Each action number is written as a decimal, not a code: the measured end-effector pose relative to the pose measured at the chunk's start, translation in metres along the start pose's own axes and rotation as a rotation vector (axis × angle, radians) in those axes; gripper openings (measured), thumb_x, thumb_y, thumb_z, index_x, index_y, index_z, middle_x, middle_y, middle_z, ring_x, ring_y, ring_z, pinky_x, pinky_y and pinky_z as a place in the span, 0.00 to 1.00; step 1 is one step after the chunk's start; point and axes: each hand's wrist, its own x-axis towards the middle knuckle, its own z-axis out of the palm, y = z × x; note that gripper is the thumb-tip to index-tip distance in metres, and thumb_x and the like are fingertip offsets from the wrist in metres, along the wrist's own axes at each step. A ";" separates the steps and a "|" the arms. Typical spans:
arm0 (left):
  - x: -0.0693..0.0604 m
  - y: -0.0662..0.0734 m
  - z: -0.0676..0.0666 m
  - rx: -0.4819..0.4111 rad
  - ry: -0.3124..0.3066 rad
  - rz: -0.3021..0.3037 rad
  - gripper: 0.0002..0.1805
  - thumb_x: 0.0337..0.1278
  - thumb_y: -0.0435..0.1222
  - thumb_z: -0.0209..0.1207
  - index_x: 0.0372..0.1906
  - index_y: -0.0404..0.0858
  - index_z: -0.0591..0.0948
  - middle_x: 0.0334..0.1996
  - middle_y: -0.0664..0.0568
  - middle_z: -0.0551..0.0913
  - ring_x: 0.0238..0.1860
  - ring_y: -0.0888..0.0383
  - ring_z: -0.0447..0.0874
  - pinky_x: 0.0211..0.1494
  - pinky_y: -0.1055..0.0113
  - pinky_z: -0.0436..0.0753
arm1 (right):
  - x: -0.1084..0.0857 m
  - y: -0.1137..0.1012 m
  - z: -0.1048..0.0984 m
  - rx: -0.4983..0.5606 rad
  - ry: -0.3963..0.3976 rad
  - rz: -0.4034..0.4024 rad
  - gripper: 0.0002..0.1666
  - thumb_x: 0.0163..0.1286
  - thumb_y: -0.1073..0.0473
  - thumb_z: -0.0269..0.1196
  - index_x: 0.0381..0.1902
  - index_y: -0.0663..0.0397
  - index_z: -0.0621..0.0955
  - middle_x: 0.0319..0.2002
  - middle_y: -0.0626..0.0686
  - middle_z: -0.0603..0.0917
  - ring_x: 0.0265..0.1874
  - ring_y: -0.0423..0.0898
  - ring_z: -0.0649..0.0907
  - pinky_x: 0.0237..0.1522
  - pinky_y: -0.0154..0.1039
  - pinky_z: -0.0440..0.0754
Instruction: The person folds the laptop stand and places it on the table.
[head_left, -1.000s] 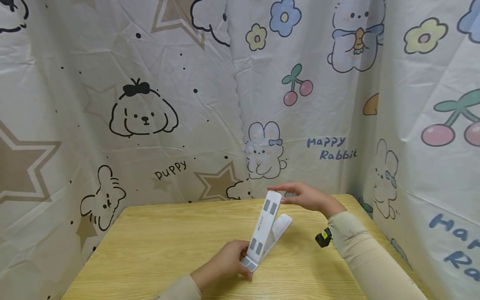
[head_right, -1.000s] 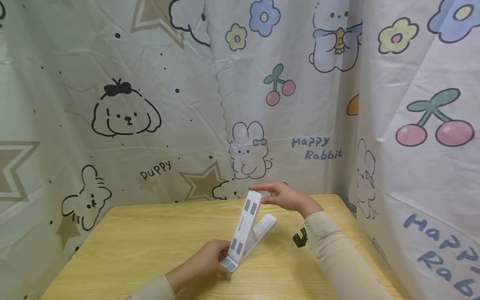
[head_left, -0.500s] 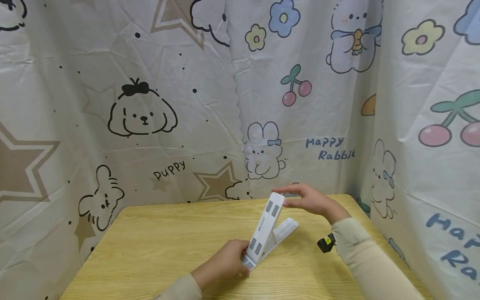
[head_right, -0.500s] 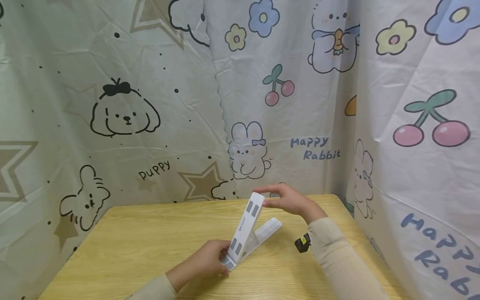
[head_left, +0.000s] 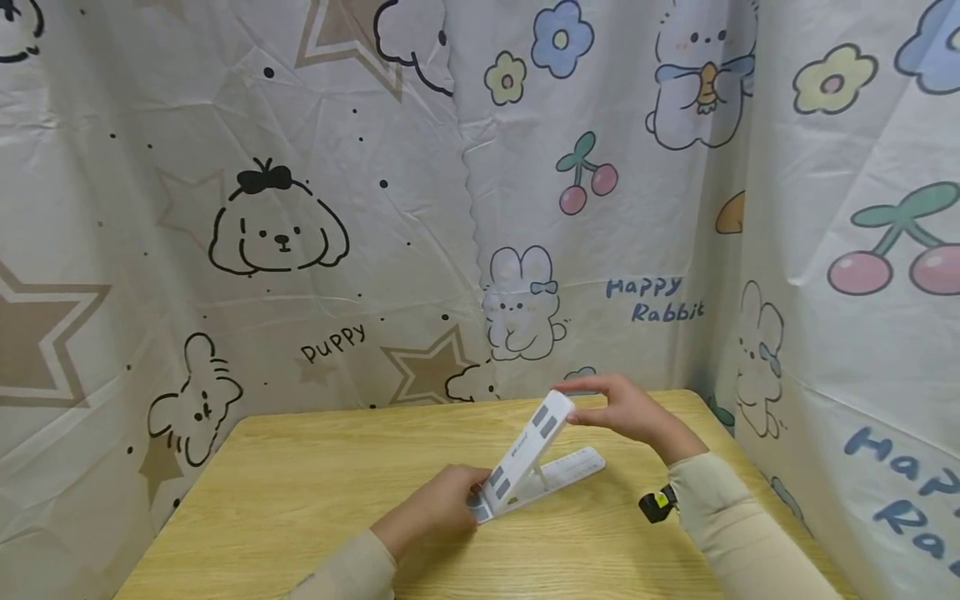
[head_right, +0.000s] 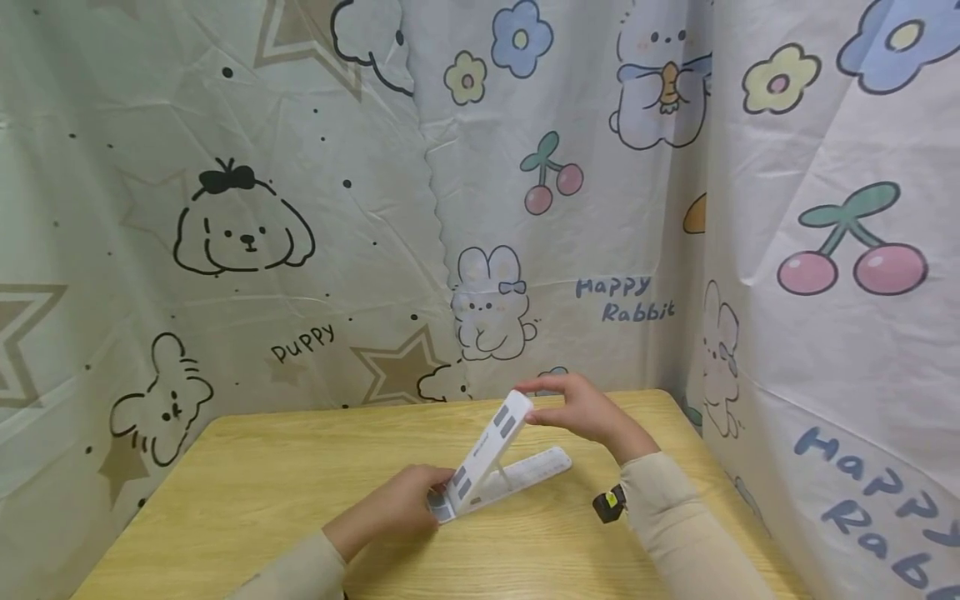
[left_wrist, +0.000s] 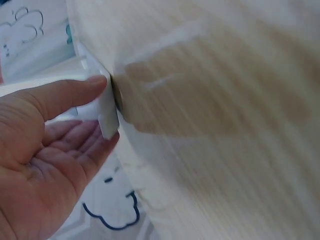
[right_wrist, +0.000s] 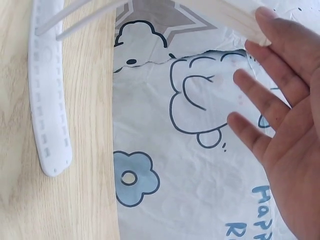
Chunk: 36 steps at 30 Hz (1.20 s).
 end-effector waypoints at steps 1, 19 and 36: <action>0.001 -0.002 -0.002 0.000 -0.001 0.005 0.41 0.34 0.21 0.76 0.64 0.38 0.81 0.49 0.54 0.87 0.48 0.61 0.82 0.54 0.65 0.84 | 0.000 -0.001 0.001 -0.006 0.007 0.005 0.29 0.62 0.46 0.76 0.62 0.36 0.84 0.62 0.48 0.84 0.66 0.59 0.77 0.67 0.69 0.71; 0.016 -0.027 -0.011 0.011 -0.017 0.081 0.43 0.36 0.20 0.74 0.67 0.37 0.78 0.53 0.50 0.85 0.53 0.53 0.83 0.59 0.62 0.83 | 0.006 -0.011 0.014 -0.066 0.088 0.032 0.28 0.67 0.52 0.72 0.65 0.45 0.82 0.64 0.54 0.83 0.67 0.62 0.76 0.67 0.67 0.72; 0.030 0.018 -0.009 -0.132 0.171 -0.053 0.35 0.59 0.36 0.71 0.72 0.39 0.74 0.62 0.48 0.81 0.61 0.47 0.81 0.61 0.49 0.84 | -0.001 0.040 0.015 -0.015 0.023 -0.001 0.34 0.70 0.47 0.69 0.71 0.47 0.76 0.68 0.53 0.78 0.68 0.60 0.75 0.71 0.64 0.70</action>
